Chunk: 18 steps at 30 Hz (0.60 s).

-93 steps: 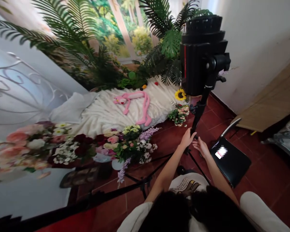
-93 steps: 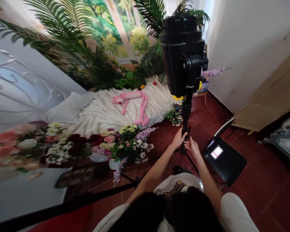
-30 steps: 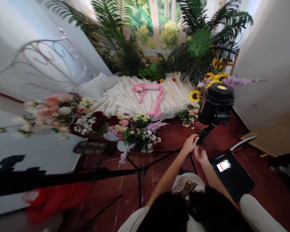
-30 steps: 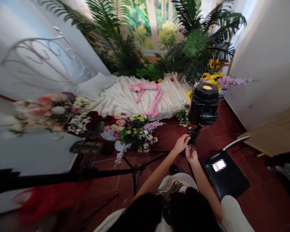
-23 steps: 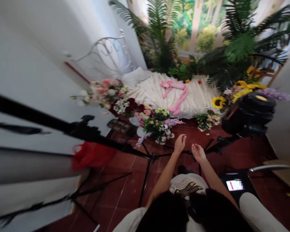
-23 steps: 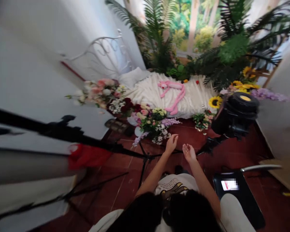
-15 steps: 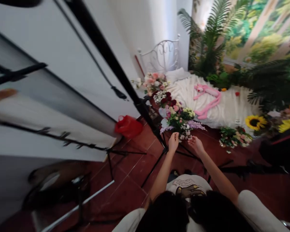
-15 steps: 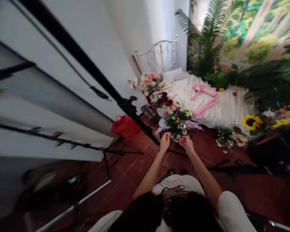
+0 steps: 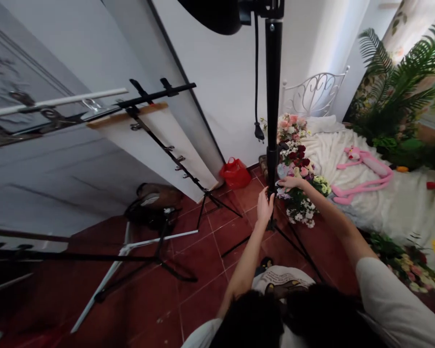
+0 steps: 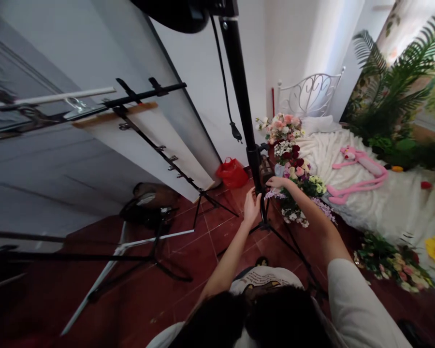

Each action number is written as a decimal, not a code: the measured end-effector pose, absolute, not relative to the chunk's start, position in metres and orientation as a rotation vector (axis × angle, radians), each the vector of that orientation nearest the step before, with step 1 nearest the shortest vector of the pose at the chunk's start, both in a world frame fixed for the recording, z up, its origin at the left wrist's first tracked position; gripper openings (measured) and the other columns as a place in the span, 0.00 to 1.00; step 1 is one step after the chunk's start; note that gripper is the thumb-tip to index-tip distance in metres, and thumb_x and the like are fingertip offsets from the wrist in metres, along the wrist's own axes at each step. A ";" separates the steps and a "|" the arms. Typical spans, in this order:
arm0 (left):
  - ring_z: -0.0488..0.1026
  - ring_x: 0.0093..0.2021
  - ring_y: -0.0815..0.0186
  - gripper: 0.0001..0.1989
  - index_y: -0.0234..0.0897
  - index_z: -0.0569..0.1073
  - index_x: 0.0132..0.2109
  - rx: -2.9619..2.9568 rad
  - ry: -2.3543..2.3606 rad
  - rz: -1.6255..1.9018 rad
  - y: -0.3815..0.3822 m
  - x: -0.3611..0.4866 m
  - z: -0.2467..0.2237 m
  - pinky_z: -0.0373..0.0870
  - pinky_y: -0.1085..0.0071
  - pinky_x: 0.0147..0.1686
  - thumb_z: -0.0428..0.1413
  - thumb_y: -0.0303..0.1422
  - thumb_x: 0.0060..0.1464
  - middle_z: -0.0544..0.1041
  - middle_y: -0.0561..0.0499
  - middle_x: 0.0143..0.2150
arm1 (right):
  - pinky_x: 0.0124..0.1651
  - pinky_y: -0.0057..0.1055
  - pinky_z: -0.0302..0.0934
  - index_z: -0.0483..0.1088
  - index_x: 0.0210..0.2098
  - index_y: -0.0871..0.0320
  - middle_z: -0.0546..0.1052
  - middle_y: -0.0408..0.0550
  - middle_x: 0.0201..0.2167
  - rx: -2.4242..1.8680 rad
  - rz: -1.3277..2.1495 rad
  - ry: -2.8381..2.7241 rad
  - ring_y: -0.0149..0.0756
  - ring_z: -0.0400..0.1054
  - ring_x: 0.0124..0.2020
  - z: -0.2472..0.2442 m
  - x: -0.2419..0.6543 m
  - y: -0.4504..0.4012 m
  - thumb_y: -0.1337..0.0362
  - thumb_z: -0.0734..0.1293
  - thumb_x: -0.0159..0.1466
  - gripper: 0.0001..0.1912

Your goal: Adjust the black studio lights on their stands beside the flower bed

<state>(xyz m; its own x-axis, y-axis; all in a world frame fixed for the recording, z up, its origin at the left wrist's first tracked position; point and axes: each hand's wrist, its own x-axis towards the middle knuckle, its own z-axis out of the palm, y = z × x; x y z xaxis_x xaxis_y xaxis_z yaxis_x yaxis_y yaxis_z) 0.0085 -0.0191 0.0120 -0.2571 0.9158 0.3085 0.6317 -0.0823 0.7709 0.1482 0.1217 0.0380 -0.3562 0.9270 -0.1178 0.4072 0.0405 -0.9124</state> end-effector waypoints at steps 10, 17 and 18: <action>0.74 0.46 0.59 0.24 0.35 0.62 0.56 1.772 2.098 0.949 0.002 0.012 0.033 0.69 0.69 0.40 0.40 0.46 0.61 0.75 0.39 0.48 | 0.33 0.27 0.64 0.71 0.30 0.61 0.76 0.42 0.21 -1.245 1.657 -2.232 0.33 0.71 0.25 0.071 0.157 0.133 0.72 0.72 0.46 0.12; 0.74 0.47 0.60 0.24 0.35 0.62 0.56 1.798 2.089 0.954 0.007 0.010 0.026 0.69 0.69 0.41 0.41 0.46 0.61 0.74 0.40 0.49 | 0.54 0.36 0.59 0.71 0.35 0.57 0.77 0.47 0.35 -0.934 1.003 -2.060 0.39 0.70 0.44 0.065 0.157 0.078 0.71 0.72 0.49 0.14; 0.74 0.47 0.60 0.24 0.35 0.62 0.57 1.801 2.089 0.950 0.007 0.010 0.026 0.69 0.69 0.42 0.41 0.45 0.61 0.74 0.40 0.49 | 0.55 0.36 0.59 0.70 0.39 0.57 0.76 0.48 0.38 -0.857 1.039 -2.027 0.39 0.69 0.46 0.073 0.152 0.077 0.70 0.73 0.48 0.19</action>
<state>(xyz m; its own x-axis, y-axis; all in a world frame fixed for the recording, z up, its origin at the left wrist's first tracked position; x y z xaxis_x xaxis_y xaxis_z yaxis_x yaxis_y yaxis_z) 0.0099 0.0070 0.0257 -0.2224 0.9455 0.2378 0.8007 0.0379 0.5979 0.1518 0.0770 0.0732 -0.5416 0.7937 0.2769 0.2389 0.4612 -0.8545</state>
